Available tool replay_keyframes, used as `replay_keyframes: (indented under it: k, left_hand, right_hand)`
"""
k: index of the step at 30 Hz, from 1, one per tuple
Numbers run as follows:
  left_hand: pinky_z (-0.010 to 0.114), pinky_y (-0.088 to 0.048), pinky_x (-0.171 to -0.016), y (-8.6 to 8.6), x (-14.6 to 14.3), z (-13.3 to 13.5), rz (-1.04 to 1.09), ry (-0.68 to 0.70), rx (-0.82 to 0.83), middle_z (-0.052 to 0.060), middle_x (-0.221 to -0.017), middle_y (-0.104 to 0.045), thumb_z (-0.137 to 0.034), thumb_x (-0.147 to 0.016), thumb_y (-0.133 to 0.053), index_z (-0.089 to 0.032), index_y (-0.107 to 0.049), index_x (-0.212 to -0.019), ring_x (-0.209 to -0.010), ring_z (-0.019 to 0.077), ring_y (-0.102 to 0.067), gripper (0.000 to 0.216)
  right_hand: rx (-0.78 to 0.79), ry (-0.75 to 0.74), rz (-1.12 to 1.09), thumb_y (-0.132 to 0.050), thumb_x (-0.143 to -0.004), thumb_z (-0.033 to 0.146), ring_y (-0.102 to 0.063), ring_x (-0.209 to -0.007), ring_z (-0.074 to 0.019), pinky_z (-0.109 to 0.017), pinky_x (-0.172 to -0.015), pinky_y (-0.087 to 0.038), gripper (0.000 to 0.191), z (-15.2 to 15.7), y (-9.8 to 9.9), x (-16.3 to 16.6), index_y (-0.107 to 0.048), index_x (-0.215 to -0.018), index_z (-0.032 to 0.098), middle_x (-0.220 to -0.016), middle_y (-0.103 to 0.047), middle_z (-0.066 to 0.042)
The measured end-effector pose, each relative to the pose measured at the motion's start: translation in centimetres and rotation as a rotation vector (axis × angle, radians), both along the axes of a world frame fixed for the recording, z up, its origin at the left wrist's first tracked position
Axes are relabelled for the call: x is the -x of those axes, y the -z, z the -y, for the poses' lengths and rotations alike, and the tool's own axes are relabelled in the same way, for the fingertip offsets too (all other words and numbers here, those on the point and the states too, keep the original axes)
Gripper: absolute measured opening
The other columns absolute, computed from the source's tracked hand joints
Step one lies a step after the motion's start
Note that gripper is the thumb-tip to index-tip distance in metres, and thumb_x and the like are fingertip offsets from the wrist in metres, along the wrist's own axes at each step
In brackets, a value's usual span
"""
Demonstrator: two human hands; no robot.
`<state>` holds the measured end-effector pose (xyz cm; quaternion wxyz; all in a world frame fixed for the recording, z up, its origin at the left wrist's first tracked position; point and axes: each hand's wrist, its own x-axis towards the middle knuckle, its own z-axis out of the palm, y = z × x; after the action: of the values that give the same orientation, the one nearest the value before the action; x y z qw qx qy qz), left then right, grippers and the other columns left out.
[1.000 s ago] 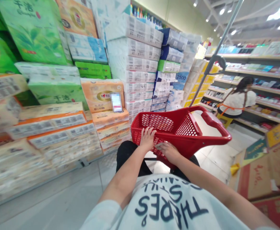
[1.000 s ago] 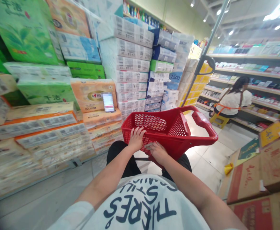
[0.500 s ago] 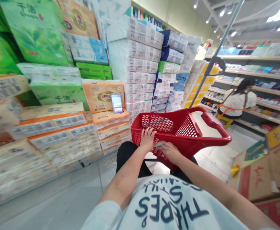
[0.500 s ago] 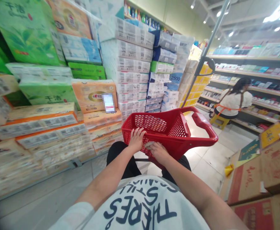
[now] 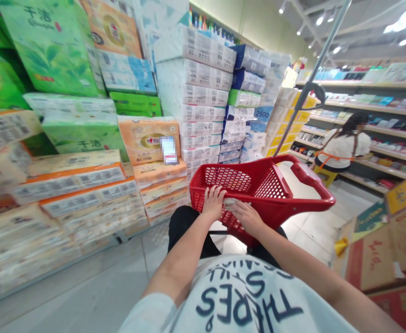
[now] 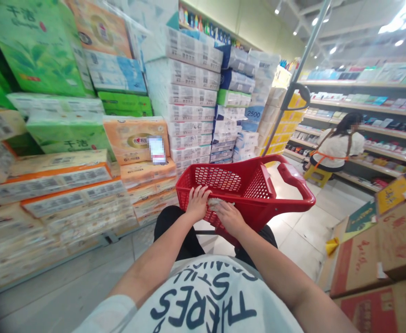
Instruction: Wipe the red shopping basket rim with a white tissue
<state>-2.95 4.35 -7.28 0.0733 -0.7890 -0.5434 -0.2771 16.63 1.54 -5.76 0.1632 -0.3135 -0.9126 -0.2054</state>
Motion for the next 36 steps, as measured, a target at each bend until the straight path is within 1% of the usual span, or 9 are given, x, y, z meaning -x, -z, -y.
replay_keyframes:
  k: [5,12,17,20,24,26,30,33,36]
  left_hand:
    - [0.051,-0.009,-0.117,0.0,-0.1,0.0,0.008,-0.011,-0.012,0.006,-0.146,-0.038,-0.015,-0.078,-0.051,-0.022,-0.042,-0.131,-0.139,0.0268,-0.02,0.054]
    - [0.051,-0.009,-0.118,0.2,-0.1,-0.1,0.006,-0.017,-0.013,0.006,-0.146,-0.038,-0.013,-0.079,-0.047,-0.023,-0.042,-0.132,-0.14,0.0261,-0.02,0.054]
    - [0.051,-0.009,-0.117,0.3,0.0,-0.2,0.011,-0.007,-0.02,0.006,-0.146,-0.038,-0.015,-0.08,-0.048,-0.022,-0.042,-0.132,-0.14,0.0263,-0.021,0.053]
    - [0.051,-0.009,-0.118,0.4,-0.1,-0.2,0.011,-0.006,-0.029,0.007,-0.145,-0.038,-0.019,-0.082,-0.048,-0.021,-0.043,-0.132,-0.139,0.0273,-0.021,0.05]
    - [0.051,-0.008,-0.118,0.3,-0.1,-0.1,0.007,-0.011,-0.021,0.007,-0.145,-0.039,-0.017,-0.079,-0.05,-0.02,-0.042,-0.132,-0.14,0.0273,-0.02,0.054]
    - [0.051,-0.008,-0.118,0.1,-0.1,0.0,0.011,-0.014,-0.015,0.007,-0.146,-0.038,-0.016,-0.078,-0.05,-0.021,-0.042,-0.132,-0.14,0.0268,-0.019,0.055]
    - [0.051,-0.007,-0.118,-0.1,-0.2,0.1,0.019,-0.017,0.022,0.007,-0.147,-0.036,-0.014,-0.075,-0.051,-0.022,-0.041,-0.133,-0.141,0.0263,-0.017,0.059]
    - [0.051,-0.006,-0.118,-0.2,-0.1,0.1,0.012,-0.016,0.036,0.006,-0.147,-0.035,-0.013,-0.074,-0.051,-0.023,-0.039,-0.134,-0.142,0.0261,-0.016,0.062]
    - [0.052,-0.006,-0.118,-0.1,0.0,0.1,0.0,-0.004,0.035,0.008,-0.148,-0.034,-0.014,-0.073,-0.053,-0.021,-0.038,-0.135,-0.142,0.027,-0.015,0.064]
  right_hand:
    - [0.013,0.001,-0.01,-0.049,-0.091,0.015,-0.053,-0.116,-0.0232,-0.039,-0.096,-0.045,0.026,0.1,-0.6,0.3,-0.07,-0.105,0.019,-0.113,-0.068,-0.009]
    - [-0.067,0.015,-0.057,-0.047,-0.092,0.013,-0.051,-0.113,-0.0227,-0.038,-0.098,-0.04,0.028,0.4,-1.5,0.5,-0.068,-0.109,0.02,-0.117,-0.066,-0.008]
    - [-0.095,0.031,-0.084,-0.047,-0.092,0.013,-0.051,-0.111,-0.0227,-0.037,-0.096,-0.039,0.029,0.6,-1.9,0.5,-0.068,-0.11,0.018,-0.117,-0.065,-0.008]
    - [-0.095,0.068,-0.128,-0.046,-0.091,0.012,-0.049,-0.112,-0.0235,-0.038,-0.096,-0.038,0.031,1.1,-2.1,-0.1,-0.067,-0.113,0.019,-0.121,-0.063,-0.007]
    - [-0.045,0.157,-0.155,-0.047,-0.088,0.012,-0.052,-0.102,-0.0235,-0.037,-0.091,-0.04,0.033,1.7,-2.7,-1.1,-0.068,-0.112,0.02,-0.115,-0.066,-0.008]
    - [-0.036,0.181,-0.158,-0.046,-0.087,0.012,-0.052,-0.101,-0.0238,-0.038,-0.091,-0.04,0.034,1.9,-2.9,-1.4,-0.068,-0.113,0.019,-0.115,-0.066,-0.008]
    - [-0.014,0.155,-0.159,-0.044,-0.088,0.01,-0.051,-0.105,-0.024,-0.038,-0.092,-0.04,0.036,1.9,-3.0,-1.6,-0.068,-0.114,0.02,-0.118,-0.065,-0.008]
    - [-0.005,0.127,-0.154,-0.043,-0.09,0.012,-0.051,-0.106,-0.0236,-0.038,-0.093,-0.041,0.039,1.7,-3.4,-1.2,-0.064,-0.121,0.021,-0.123,-0.063,-0.007]
    - [-0.034,0.081,-0.146,-0.041,-0.091,0.012,-0.048,-0.114,-0.0244,-0.038,-0.097,-0.039,0.042,1.4,-4.1,-0.2,-0.06,-0.127,0.022,-0.13,-0.059,-0.006]
